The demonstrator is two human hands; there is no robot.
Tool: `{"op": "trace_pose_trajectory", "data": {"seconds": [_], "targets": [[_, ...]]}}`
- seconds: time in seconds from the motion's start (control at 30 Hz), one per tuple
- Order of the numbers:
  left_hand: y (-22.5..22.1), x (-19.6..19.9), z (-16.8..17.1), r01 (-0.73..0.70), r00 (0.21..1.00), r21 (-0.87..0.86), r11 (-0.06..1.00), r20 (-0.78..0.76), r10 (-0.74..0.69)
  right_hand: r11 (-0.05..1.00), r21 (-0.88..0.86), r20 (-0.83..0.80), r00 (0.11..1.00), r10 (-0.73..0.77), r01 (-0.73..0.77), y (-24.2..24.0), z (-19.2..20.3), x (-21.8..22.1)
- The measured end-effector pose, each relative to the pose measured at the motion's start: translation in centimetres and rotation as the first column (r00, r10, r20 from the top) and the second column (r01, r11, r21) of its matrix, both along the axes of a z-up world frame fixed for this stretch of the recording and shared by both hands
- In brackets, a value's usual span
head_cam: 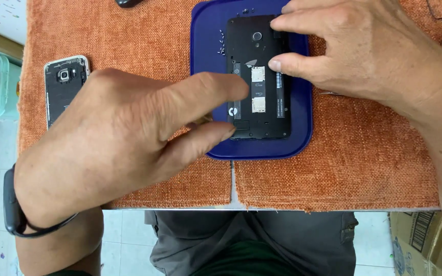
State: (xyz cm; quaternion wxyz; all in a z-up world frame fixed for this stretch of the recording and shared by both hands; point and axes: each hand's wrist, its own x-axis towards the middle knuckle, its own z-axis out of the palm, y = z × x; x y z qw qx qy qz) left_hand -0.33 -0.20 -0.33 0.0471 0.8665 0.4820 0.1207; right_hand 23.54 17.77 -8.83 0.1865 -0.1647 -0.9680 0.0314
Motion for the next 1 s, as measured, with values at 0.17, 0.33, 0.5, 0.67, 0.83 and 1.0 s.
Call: {"op": "trace_pose_trajectory", "data": {"seconds": [0.17,0.33,0.5,0.67,0.83,1.0], "targets": [[-0.2,0.1,0.4,-0.006,0.999,-0.130,0.991,0.050,0.012,0.997,-0.049,0.026,0.998,-0.063,0.065,-0.5,0.2,0.0],[0.0,-0.5,-0.1,-0.012,0.998,-0.056,0.998,0.054,0.015,0.993,0.100,-0.190,0.978,0.087,-0.069,-1.7,-0.2,-1.0],[0.3,-0.2,0.2,-0.017,0.999,-0.070,0.997,0.042,0.020,0.993,0.042,-0.103,0.988,0.112,-0.108,-2.0,-0.7,-1.6],[0.1,0.0,0.1,-0.004,0.998,-0.144,0.990,0.061,0.013,0.993,0.080,-0.093,0.991,0.100,-0.093,-1.7,-0.2,-1.0],[0.2,0.3,-0.2,-0.022,1.000,-0.049,0.999,0.019,0.023,0.996,0.015,-0.070,0.993,0.094,-0.093,-1.4,-0.2,-0.9],[0.2,0.4,0.3,0.058,0.992,-0.137,0.989,0.117,-0.042,0.995,0.033,-0.073,0.993,0.096,-0.093,-1.5,-0.3,-0.7]]}}
